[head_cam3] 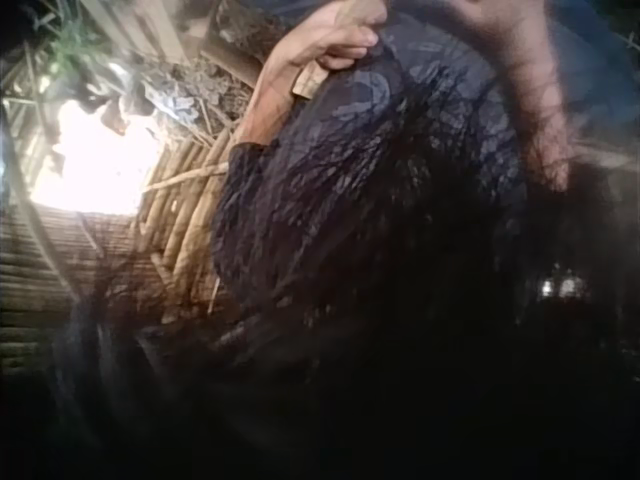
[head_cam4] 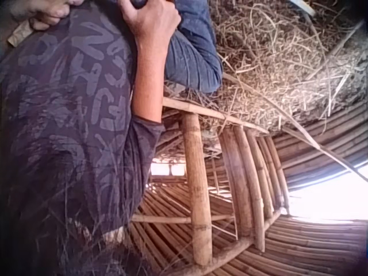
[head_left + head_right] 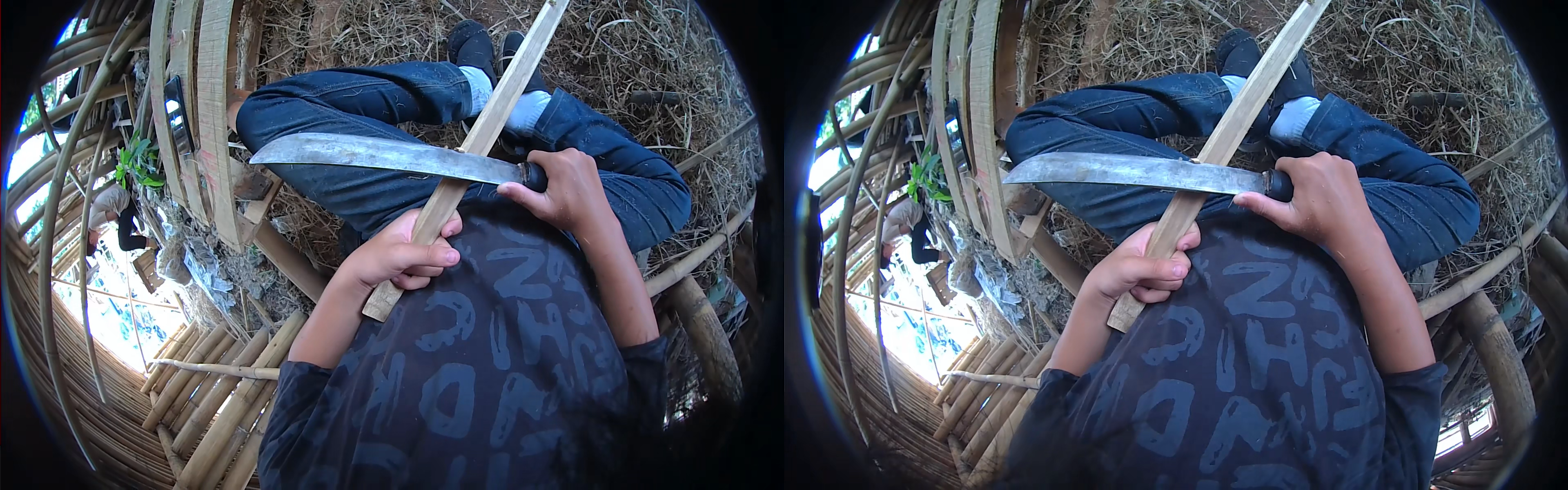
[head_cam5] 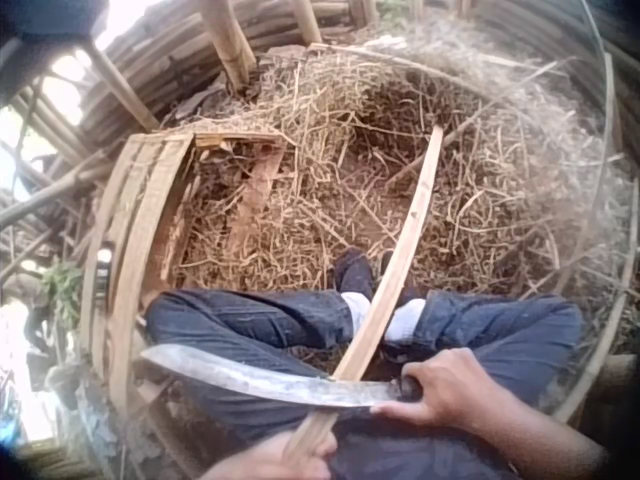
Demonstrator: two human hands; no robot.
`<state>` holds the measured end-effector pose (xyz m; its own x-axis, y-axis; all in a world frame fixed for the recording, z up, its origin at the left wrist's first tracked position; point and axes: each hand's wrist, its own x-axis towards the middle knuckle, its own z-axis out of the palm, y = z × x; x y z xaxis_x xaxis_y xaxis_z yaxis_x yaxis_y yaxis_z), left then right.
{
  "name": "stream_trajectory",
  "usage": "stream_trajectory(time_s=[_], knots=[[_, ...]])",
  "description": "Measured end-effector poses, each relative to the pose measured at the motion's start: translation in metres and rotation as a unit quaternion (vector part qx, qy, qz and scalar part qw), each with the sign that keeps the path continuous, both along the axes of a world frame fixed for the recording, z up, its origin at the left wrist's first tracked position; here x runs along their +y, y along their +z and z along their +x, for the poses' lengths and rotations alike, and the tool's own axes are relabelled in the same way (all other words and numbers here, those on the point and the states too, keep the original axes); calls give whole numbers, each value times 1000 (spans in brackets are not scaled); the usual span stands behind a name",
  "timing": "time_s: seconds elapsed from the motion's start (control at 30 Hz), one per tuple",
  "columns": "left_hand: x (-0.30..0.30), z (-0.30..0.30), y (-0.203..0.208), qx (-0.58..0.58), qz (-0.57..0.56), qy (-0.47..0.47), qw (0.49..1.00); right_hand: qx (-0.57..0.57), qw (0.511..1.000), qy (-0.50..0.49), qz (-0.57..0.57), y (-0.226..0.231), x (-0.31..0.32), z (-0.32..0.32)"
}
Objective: The person shaves a thin strip of bamboo by repeatedly sliding a machete along its length while holding the bamboo strip by hand.
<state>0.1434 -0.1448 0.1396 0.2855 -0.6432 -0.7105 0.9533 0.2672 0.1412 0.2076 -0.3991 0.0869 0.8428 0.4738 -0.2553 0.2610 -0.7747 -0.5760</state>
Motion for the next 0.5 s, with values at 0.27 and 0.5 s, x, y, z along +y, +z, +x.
stream_trajectory(time_s=[0.27, 0.5], knots=[[7, -3, -2, -6, -16, 12, 1000, 89, 978, -183, -48, -18, -54, 30], [8, 5, 2, 10, -8, 11, 1000, 65, 975, -190, -94, 6, -69, 45]])
